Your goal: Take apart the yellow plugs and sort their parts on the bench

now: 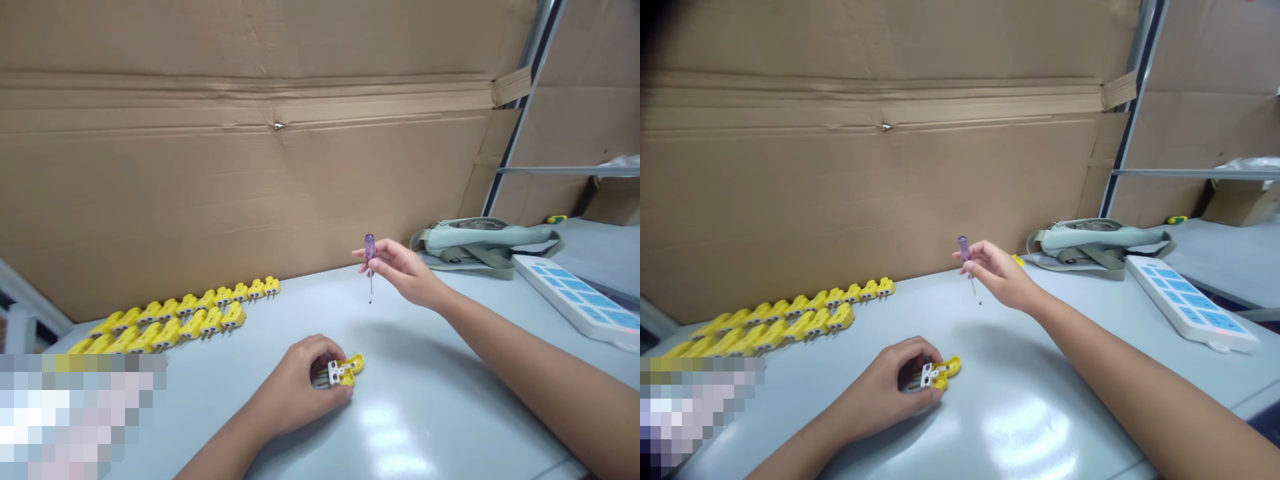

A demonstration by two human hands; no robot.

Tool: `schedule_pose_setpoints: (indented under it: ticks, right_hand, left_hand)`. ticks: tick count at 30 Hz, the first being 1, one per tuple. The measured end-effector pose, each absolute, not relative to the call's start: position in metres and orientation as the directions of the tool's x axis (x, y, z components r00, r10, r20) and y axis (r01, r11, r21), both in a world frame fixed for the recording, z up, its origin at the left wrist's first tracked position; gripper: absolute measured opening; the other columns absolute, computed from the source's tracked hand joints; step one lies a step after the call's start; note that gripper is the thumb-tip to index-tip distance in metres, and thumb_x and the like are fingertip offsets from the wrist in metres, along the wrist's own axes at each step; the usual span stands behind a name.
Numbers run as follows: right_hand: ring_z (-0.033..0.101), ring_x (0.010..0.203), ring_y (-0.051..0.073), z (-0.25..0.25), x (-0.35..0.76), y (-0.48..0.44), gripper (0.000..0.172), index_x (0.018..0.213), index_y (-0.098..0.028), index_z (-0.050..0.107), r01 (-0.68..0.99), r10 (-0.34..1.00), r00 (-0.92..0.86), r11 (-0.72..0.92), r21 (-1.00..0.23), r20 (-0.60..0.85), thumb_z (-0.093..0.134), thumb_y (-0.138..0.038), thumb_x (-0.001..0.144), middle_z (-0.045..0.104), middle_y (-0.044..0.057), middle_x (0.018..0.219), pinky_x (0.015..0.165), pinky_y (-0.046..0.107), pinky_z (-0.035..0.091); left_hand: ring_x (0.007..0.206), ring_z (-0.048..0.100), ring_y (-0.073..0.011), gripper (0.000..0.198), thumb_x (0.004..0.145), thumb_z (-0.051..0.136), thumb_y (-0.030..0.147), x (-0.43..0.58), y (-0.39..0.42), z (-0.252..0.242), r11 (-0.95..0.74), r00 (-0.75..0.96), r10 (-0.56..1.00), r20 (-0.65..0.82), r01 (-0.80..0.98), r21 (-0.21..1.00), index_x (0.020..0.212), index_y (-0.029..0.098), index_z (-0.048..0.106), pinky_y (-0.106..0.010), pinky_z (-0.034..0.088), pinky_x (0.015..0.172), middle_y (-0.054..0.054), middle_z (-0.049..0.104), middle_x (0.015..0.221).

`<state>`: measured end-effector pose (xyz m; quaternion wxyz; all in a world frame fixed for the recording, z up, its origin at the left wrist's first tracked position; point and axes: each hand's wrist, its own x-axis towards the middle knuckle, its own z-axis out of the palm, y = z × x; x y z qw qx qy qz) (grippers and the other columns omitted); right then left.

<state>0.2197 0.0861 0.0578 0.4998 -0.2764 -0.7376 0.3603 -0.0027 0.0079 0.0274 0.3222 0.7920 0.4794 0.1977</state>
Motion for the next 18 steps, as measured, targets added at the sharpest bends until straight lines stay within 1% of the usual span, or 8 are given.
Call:
schedule_pose_setpoints:
  ticks: [2,5,6,7,11,16,18]
  right_hand:
    - [0.065,0.076,0.014,0.058,0.214,0.079,0.024,0.102,-0.020,0.045,-0.024,0.759,-0.368,0.570,-0.821,0.538,0.054,-0.032,0.084,0.058,0.010,0.113,0.074,0.036,0.052]
    - [0.066,0.069,0.014,0.055,0.206,0.073,0.053,0.125,-0.028,0.031,-0.124,0.764,-0.380,0.516,-0.848,0.521,0.060,-0.027,0.081,0.058,0.003,0.099,0.070,0.037,0.057]
    - [0.066,0.069,0.014,0.053,0.204,0.071,0.058,0.128,-0.030,0.028,-0.150,0.769,-0.382,0.496,-0.855,0.513,0.061,-0.026,0.080,0.057,0.002,0.095,0.069,0.037,0.058]
    - [0.067,0.068,0.014,0.051,0.201,0.069,0.059,0.128,-0.031,0.028,-0.172,0.773,-0.382,0.479,-0.861,0.506,0.061,-0.025,0.080,0.056,0.000,0.092,0.069,0.037,0.059]
    - [0.067,0.066,0.014,0.044,0.192,0.061,0.045,0.120,-0.030,0.037,-0.180,0.778,-0.418,0.435,-0.882,0.469,0.059,-0.026,0.081,0.053,-0.001,0.091,0.064,0.035,0.061]
    - [0.068,0.067,0.013,0.034,0.185,0.056,0.042,0.118,-0.028,0.040,-0.111,0.764,-0.455,0.462,-0.880,0.458,0.059,-0.026,0.081,0.053,0.000,0.092,0.064,0.031,0.061]
    - [0.068,0.067,0.013,0.032,0.184,0.055,0.042,0.118,-0.028,0.040,-0.091,0.762,-0.459,0.472,-0.877,0.458,0.058,-0.026,0.081,0.053,0.000,0.092,0.064,0.030,0.061]
  left_hand:
    - [0.072,0.050,-0.0138,0.019,0.065,0.063,0.023,-0.002,0.008,0.027,-0.344,0.469,0.883,0.013,0.629,0.698,0.084,0.020,0.060,-0.024,0.040,0.066,0.000,0.058,0.084]
    - [0.072,0.050,-0.0142,0.018,0.066,0.063,0.023,-0.002,0.009,0.027,-0.358,0.476,0.879,0.023,0.629,0.691,0.084,0.020,0.060,-0.024,0.041,0.066,0.000,0.058,0.085]
    - [0.072,0.050,-0.0145,0.018,0.066,0.063,0.023,-0.002,0.009,0.027,-0.361,0.477,0.879,0.025,0.630,0.688,0.084,0.020,0.060,-0.024,0.041,0.067,0.000,0.059,0.085]
    - [0.073,0.051,-0.0147,0.018,0.066,0.063,0.023,-0.002,0.010,0.026,-0.366,0.478,0.878,0.029,0.630,0.685,0.084,0.021,0.060,-0.025,0.041,0.067,0.000,0.059,0.086]
    - [0.075,0.052,-0.0154,0.019,0.067,0.063,0.023,-0.003,0.010,0.024,-0.391,0.493,0.868,0.051,0.618,0.682,0.086,0.021,0.061,-0.026,0.042,0.069,-0.001,0.059,0.087]
    - [0.081,0.054,-0.0171,0.020,0.068,0.063,0.024,-0.004,0.010,0.023,-0.400,0.514,0.856,0.057,0.588,0.703,0.088,0.023,0.064,-0.028,0.043,0.075,-0.002,0.061,0.092]
    - [0.081,0.054,-0.0173,0.020,0.068,0.063,0.024,-0.004,0.010,0.023,-0.400,0.515,0.855,0.055,0.588,0.703,0.088,0.024,0.065,-0.029,0.043,0.075,-0.001,0.061,0.092]
